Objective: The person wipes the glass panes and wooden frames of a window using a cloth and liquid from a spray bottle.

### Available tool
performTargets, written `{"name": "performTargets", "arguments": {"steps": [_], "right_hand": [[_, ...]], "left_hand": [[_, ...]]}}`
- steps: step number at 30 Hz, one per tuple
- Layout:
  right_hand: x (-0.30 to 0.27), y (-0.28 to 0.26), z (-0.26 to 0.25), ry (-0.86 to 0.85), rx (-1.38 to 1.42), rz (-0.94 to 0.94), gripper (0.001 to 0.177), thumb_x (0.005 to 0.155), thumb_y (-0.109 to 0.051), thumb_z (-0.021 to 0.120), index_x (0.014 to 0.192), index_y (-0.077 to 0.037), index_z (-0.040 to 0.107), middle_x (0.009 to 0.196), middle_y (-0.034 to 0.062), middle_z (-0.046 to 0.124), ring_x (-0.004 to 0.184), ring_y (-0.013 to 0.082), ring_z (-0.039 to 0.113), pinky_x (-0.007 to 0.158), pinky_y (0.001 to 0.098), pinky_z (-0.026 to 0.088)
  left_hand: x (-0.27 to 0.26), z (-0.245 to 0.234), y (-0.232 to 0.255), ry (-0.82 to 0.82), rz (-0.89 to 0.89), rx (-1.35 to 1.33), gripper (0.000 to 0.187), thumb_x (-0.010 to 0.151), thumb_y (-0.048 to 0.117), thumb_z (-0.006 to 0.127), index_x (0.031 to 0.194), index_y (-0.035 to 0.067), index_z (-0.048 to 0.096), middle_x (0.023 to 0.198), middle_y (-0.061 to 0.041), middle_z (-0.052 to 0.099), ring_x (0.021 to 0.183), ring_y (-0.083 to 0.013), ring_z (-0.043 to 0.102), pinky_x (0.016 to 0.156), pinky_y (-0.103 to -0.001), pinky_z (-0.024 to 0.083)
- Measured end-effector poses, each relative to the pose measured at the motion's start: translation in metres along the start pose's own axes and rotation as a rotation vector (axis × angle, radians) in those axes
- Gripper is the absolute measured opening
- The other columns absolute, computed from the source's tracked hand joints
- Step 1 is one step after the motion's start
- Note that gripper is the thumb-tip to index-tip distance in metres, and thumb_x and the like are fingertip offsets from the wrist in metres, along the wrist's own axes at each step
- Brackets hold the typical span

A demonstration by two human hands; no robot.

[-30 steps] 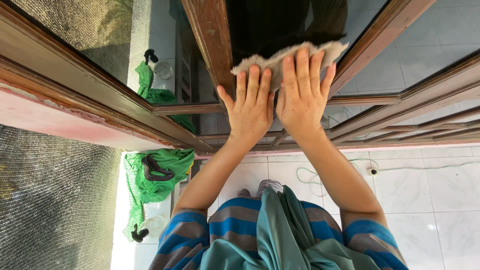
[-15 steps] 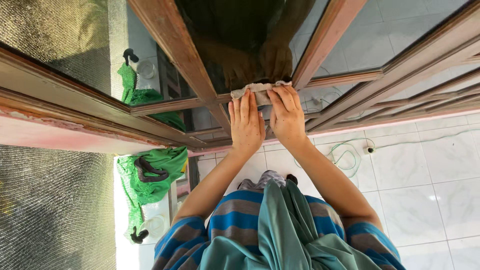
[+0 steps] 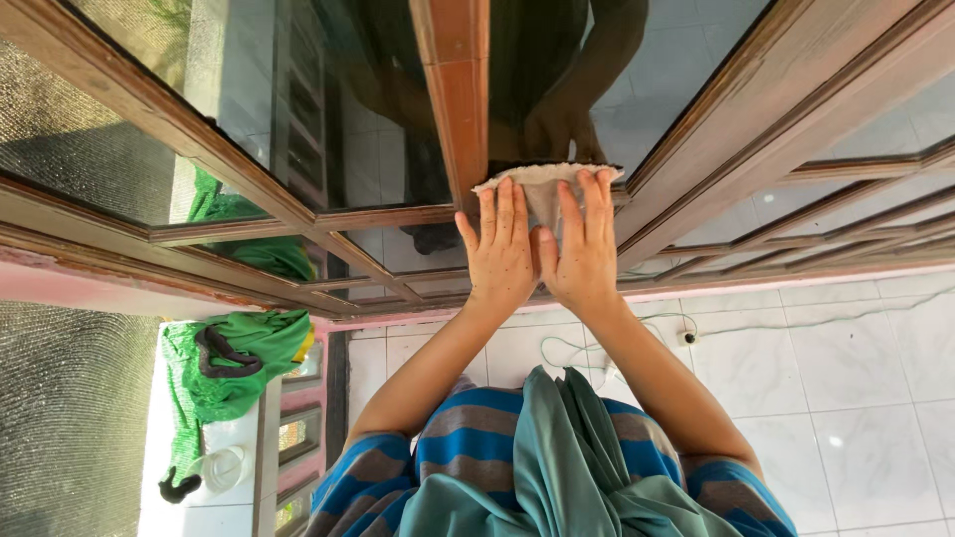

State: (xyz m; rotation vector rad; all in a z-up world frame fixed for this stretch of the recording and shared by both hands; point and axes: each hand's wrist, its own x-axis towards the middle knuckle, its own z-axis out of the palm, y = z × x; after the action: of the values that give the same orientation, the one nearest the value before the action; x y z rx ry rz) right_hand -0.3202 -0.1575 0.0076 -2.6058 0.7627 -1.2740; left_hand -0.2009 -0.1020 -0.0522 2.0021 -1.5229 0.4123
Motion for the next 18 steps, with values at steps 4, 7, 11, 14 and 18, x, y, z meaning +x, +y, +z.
{"name": "performTargets", "arguments": {"steps": [4, 7, 11, 14, 18], "right_hand": [[-0.004, 0.023, 0.031, -0.006, 0.09, -0.017, 0.054, 0.107, -0.016, 0.056, 0.152, 0.008, 0.039, 0.161, 0.0382, 0.019, 0.152, 0.0623, 0.014, 0.125, 0.0666, 0.025], [0.002, 0.037, 0.042, 0.001, 0.026, -0.072, 0.056, 0.109, -0.018, 0.055, 0.156, 0.007, 0.037, 0.163, 0.0383, 0.012, 0.153, 0.062, 0.007, 0.125, 0.0715, 0.018], [0.031, 0.043, 0.036, 0.038, -0.031, -0.166, 0.056, 0.11, -0.017, 0.058, 0.157, 0.005, 0.039, 0.168, 0.0303, 0.012, 0.156, 0.0565, 0.005, 0.125, 0.0738, 0.011], [0.078, 0.041, 0.011, 0.077, -0.144, -0.243, 0.054, 0.111, -0.013, 0.061, 0.158, 0.004, 0.04, 0.17, 0.0254, 0.017, 0.158, 0.0532, 0.008, 0.127, 0.0726, 0.009], [0.142, 0.013, -0.033, 0.099, -0.146, -0.284, 0.052, 0.113, -0.011, 0.058, 0.16, 0.004, 0.041, 0.171, 0.0252, 0.024, 0.159, 0.0516, 0.011, 0.126, 0.0695, 0.007]], "left_hand": [[0.006, 0.022, -0.003, 0.057, -0.043, 0.181, 0.06, 0.105, 0.034, 0.04, 0.153, -0.001, 0.049, 0.163, -0.016, 0.04, 0.157, -0.0373, 0.02, 0.119, -0.07, -0.007], [0.021, 0.018, -0.01, 0.131, -0.011, 0.252, 0.058, 0.106, 0.035, 0.039, 0.152, 0.002, 0.052, 0.162, -0.015, 0.042, 0.157, -0.0378, 0.017, 0.116, -0.073, -0.011], [0.057, -0.015, -0.007, 0.176, 0.043, 0.379, 0.054, 0.106, 0.031, 0.045, 0.154, 0.01, 0.055, 0.164, -0.01, 0.04, 0.16, -0.0356, 0.013, 0.114, -0.075, -0.014], [0.095, -0.06, 0.0, 0.265, 0.093, 0.439, 0.049, 0.112, 0.026, 0.051, 0.158, 0.013, 0.053, 0.171, -0.007, 0.032, 0.163, -0.0326, 0.006, 0.117, -0.076, -0.016], [0.138, -0.132, 0.007, 0.364, 0.129, 0.482, 0.049, 0.112, 0.016, 0.048, 0.161, 0.013, 0.047, 0.174, 0.0, 0.022, 0.162, -0.034, -0.005, 0.117, -0.073, -0.019]]}}
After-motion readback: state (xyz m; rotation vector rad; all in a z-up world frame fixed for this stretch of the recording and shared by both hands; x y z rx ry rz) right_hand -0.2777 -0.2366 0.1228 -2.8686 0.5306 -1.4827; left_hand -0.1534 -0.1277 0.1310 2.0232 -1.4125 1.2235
